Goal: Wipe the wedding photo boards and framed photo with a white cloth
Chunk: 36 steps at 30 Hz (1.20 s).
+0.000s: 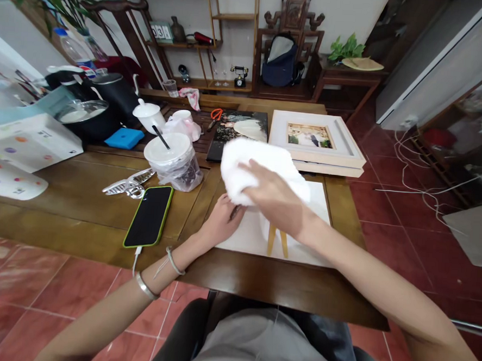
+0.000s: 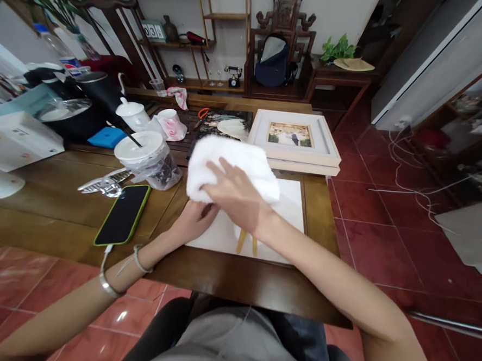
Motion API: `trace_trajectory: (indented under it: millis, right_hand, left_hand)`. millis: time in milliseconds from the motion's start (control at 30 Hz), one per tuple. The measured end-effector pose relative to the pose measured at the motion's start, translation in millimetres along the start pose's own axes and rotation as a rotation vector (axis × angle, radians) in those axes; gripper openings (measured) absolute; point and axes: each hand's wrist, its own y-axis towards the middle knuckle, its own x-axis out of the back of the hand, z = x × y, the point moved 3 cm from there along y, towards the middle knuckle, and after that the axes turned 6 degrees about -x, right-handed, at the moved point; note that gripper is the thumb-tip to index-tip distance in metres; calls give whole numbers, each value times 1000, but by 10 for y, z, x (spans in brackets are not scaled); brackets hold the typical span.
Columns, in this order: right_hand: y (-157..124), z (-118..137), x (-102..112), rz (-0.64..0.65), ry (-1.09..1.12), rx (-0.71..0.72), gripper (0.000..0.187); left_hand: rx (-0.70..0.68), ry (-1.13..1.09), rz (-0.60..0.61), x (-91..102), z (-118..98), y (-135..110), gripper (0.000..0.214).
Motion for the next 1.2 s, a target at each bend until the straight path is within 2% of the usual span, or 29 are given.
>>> trace_trajectory:
  millis: [100,200,333,467,600,733,833,900,967,1067,1133,1200]
  right_hand:
    - [23,77,-322,172,-121,31,31]
    - [-20,-11,-399,298,-190,-32,36]
    - [-147,-240,-260,348,-201,-107,41]
    - [-405,-506,-131,339,-212,-162,49]
    - [-702,-730,-41,339,-254,-267,48]
    - [-906,-825,89,413,-308,-352,45]
    - [-929,-784,238,393,-244,-370,31]
    - [-858,-681,322,303,-128,-357,21]
    - [-727,-530,343,192,-43,-314,20]
    - [-490,-287,198,115,-77,-171,29]
    - [-380,-191,28,122,-120,-96,36]
    - [-357,-184,-125,147,-143,-85,41]
  left_hand:
    - [-7,-11,-15,11,1,-1,16]
    - [3,-13,23,12,-19,15,19]
    - [14,-46,16,11,-18,18,30]
    - [24,-74,5,2,5,1,34]
    - [36,-77,17,-2,2,-1,34]
    - [42,-71,17,-7,-4,5,34]
    - [34,-73,12,-12,-5,8,34]
    - [30,-68,14,-16,-1,9,34]
    - [30,-59,17,-17,4,8,34]
    - [32,-48,19,-14,10,8,34]
    - [34,-44,24,-12,10,8,33]
    - [29,-49,27,-12,8,6,33]
